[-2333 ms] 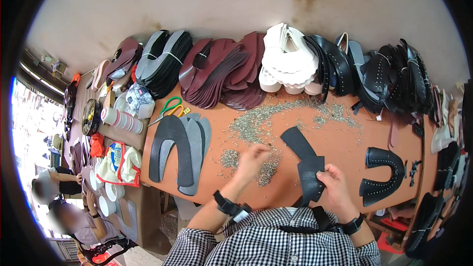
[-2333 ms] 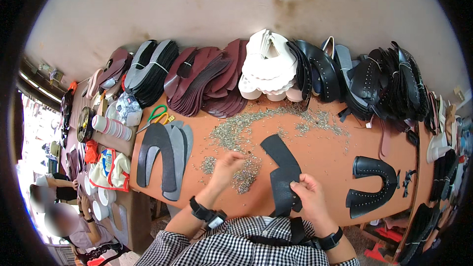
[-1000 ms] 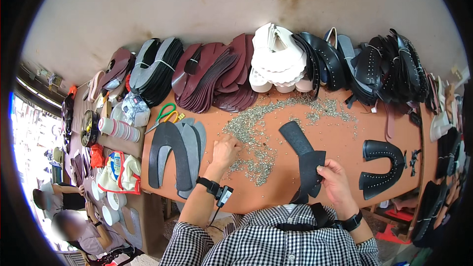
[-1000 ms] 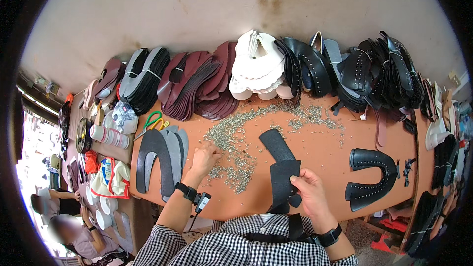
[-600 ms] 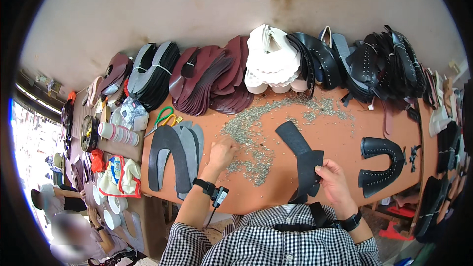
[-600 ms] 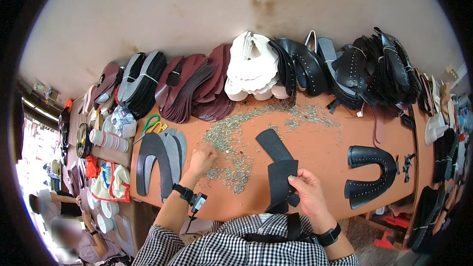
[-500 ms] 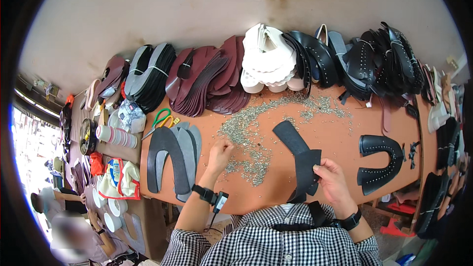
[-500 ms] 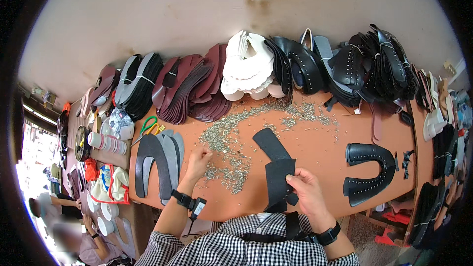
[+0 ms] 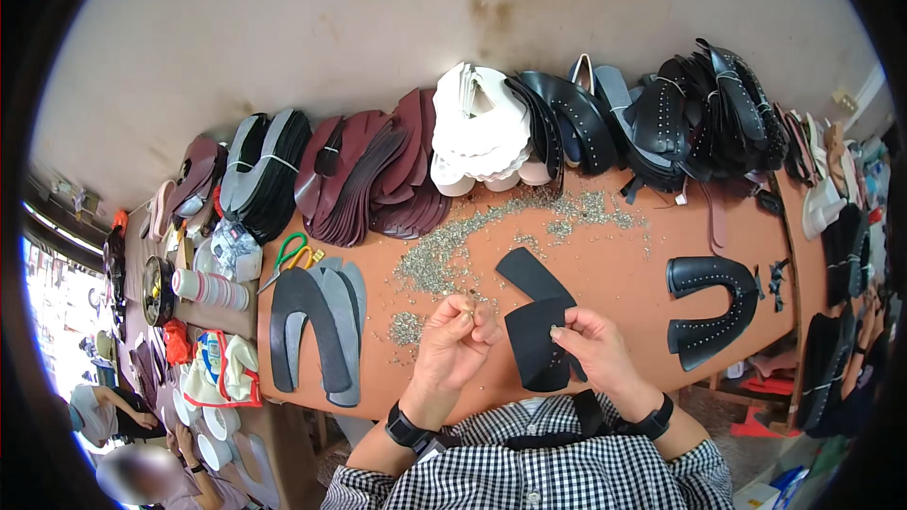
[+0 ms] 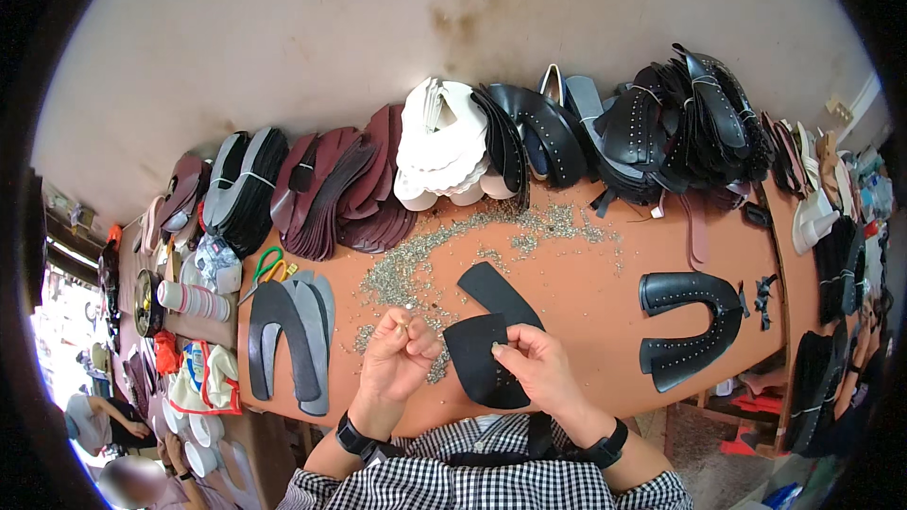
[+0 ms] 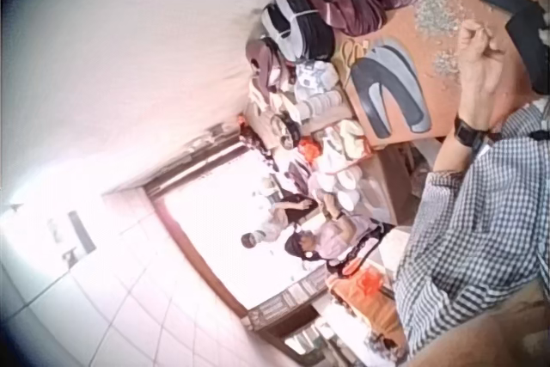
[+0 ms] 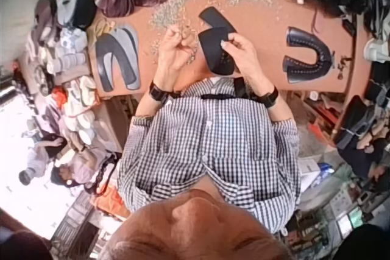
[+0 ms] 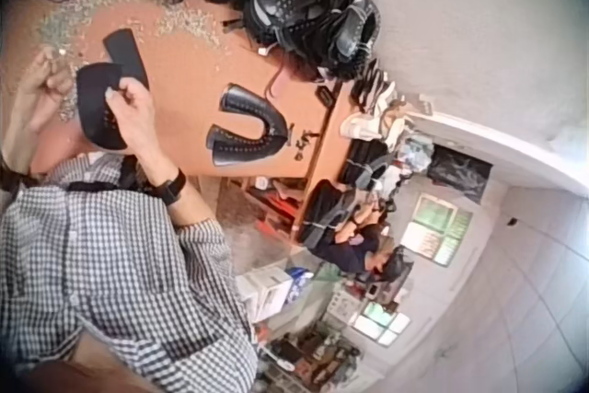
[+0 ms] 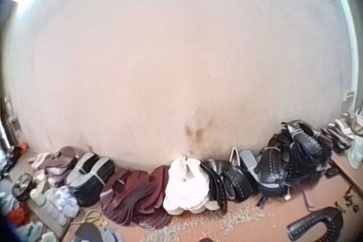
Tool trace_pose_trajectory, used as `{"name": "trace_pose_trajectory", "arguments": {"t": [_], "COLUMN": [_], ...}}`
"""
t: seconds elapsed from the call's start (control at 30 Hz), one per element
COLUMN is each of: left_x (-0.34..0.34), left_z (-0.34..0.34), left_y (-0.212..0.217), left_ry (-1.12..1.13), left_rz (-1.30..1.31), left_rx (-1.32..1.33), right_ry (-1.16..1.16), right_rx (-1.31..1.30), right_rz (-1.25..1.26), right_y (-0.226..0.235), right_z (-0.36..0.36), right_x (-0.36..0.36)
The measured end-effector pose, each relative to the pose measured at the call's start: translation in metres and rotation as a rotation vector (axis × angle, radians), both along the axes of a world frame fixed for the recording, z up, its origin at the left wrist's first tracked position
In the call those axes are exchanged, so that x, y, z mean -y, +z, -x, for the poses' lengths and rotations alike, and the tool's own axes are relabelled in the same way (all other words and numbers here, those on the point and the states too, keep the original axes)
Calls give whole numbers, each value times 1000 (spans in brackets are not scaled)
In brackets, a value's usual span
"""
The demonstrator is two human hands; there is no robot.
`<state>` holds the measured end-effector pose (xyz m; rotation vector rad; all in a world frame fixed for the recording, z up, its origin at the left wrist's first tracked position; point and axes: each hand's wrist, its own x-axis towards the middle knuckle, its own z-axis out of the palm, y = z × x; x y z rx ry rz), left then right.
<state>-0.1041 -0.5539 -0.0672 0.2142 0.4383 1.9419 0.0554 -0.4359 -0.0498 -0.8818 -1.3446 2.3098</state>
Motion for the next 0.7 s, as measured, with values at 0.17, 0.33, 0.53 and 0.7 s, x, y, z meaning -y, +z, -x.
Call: {"name": "trace_pose_trajectory", "arguments": {"t": [0.17, 0.33, 0.53, 0.7], "left_x": [-1, -2, -2, -2], "left_z": [-10, -11, -14, -16], "left_y": [17, 22, 23, 26], "left_ry": [-60, -75, -76, -103], "left_rz": [33, 54, 44, 39], "left_rx": [100, 66, 31, 29], "right_ry": [-32, 10, 17, 6], "right_rx": [-16, 1, 6, 5], "right_rz": [10, 2, -14, -4], "right_y": [-6, 0, -5, -4], "right_z": [-2, 1, -1, 0], "right_x": [-1, -2, -3, -1]}}
